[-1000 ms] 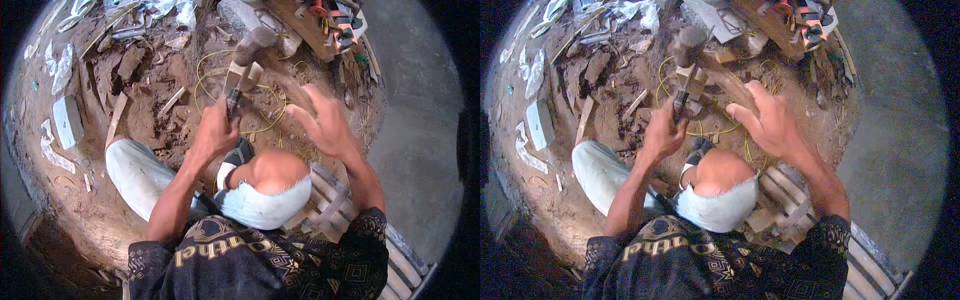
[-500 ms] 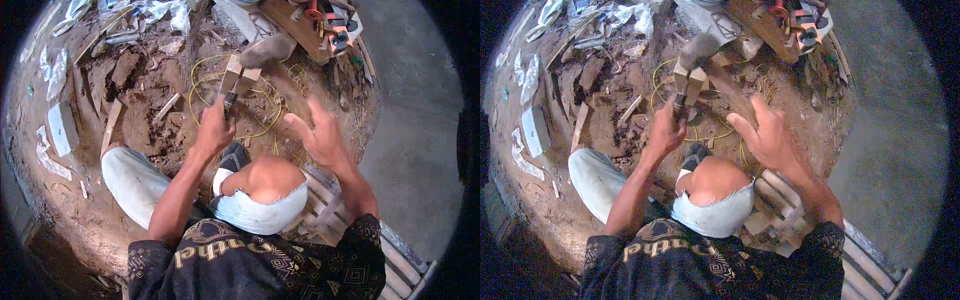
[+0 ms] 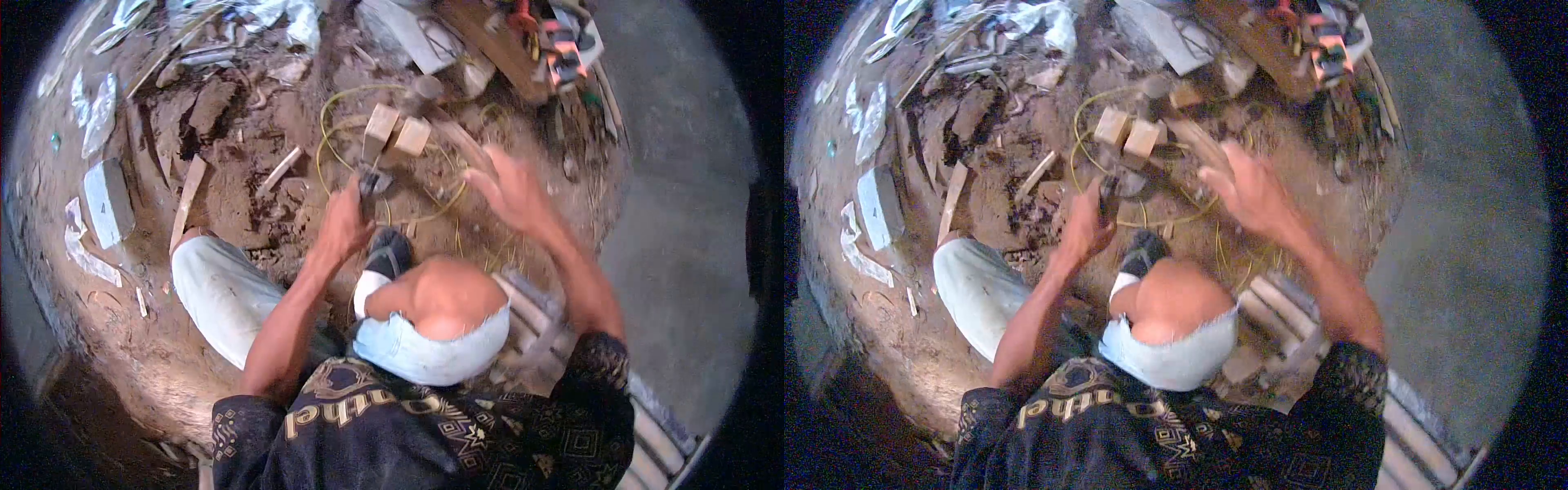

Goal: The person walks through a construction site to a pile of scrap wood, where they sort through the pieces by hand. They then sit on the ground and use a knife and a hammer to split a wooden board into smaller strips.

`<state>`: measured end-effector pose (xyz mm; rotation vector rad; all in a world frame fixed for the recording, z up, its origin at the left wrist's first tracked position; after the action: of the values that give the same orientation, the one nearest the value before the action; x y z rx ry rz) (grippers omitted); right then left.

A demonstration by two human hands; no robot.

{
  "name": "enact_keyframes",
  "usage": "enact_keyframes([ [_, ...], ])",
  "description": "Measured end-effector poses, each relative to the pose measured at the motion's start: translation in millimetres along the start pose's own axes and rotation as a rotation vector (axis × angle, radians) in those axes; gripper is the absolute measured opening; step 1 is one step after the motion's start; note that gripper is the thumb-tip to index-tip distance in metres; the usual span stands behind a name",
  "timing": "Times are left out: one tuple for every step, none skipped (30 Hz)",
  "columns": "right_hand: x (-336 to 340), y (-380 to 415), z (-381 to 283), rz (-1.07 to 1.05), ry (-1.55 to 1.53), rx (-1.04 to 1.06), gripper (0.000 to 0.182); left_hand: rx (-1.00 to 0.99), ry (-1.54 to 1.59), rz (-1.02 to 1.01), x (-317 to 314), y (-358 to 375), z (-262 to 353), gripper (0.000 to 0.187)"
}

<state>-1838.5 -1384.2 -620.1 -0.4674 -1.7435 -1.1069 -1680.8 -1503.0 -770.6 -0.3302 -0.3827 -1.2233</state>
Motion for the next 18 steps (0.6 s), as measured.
enact_keyframes([
  [10, 5, -7, 0.083, -0.120, 0.056, 0.040, 0.034, 0.055, 0.049, 3, 2, -7, 0.046],
  [16, 11, -6, 0.152, -0.250, 0.086, 0.041, 0.070, 0.119, 0.070, 1, 5, -13, 0.045],
  [21, 11, 7, 0.348, -0.205, 0.074, 0.042, 0.069, 0.127, 0.165, 4, 8, -15, 0.042],
  [17, 19, 5, 0.318, -0.222, 0.039, 0.042, 0.090, 0.128, 0.121, 0, 17, -16, 0.042],
  [30, 20, -4, 0.275, -0.407, 0.012, 0.044, 0.074, 0.143, 0.111, 4, 11, -16, 0.041],
  [43, 14, -8, 0.251, -0.585, 0.007, 0.045, 0.039, 0.154, 0.122, 11, -2, -16, 0.040],
  [40, 6, 3, 0.244, -0.610, -0.059, 0.045, -0.005, 0.159, 0.149, 11, 0, -20, 0.042],
  [30, 2, 14, 0.291, -0.618, -0.062, 0.045, -0.026, 0.044, 0.170, 6, 8, -33, 0.041],
  [21, -7, 28, 0.367, -0.652, -0.048, 0.045, -0.070, -0.062, 0.199, 5, 7, -38, 0.040],
  [21, -18, 43, 0.458, -0.677, -0.031, 0.046, -0.176, 0.046, 0.248, 20, -1, -13, 0.032],
  [17, -28, 60, 0.514, -0.660, -0.102, 0.046, -0.090, 0.063, 0.174, 25, -3, -2, 0.026],
  [10, -35, 77, 0.545, -0.652, -0.177, 0.045, -0.090, 0.176, 0.192, 18, -1, -12, 0.020],
  [10, -45, 90, 0.580, -0.665, -0.187, 0.045, -0.086, 0.127, 0.202, 22, -5, 0, 0.023],
  [13, -56, 107, 0.656, -0.639, -0.279, 0.040, -0.108, 0.116, 0.192, 19, -6, 3, 0.023],
  [15, -69, 123, 0.720, -0.614, -0.370, 0.036, 0.002, 0.132, 0.151, 14, -3, -7, 0.026],
  [19, -84, 140, 0.739, -0.656, -0.433, 0.035, 0.116, 0.149, 0.112, 7, 1, -13, 0.031],
  [32, -92, 151, 0.891, -0.686, -0.369, 0.035, -0.046, -0.035, 0.232, 20, -1, 12, 0.038],
  [31, -120, 176, 0.867, -0.708, -0.418, 0.040, -0.054, -0.042, 0.230, 19, -3, 16, 0.038],
])
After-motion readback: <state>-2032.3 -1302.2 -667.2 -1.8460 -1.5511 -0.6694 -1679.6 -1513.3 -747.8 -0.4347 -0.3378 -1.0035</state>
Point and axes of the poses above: each hand's wrist, its own y-axis away from the middle knuckle, its own x-axis out of the back of the hand, z = x × y, the point moved 9 cm from there along -y, towards the middle knuckle, and after that the axes turned 13 degrees about -x, right-handed, at the moved point
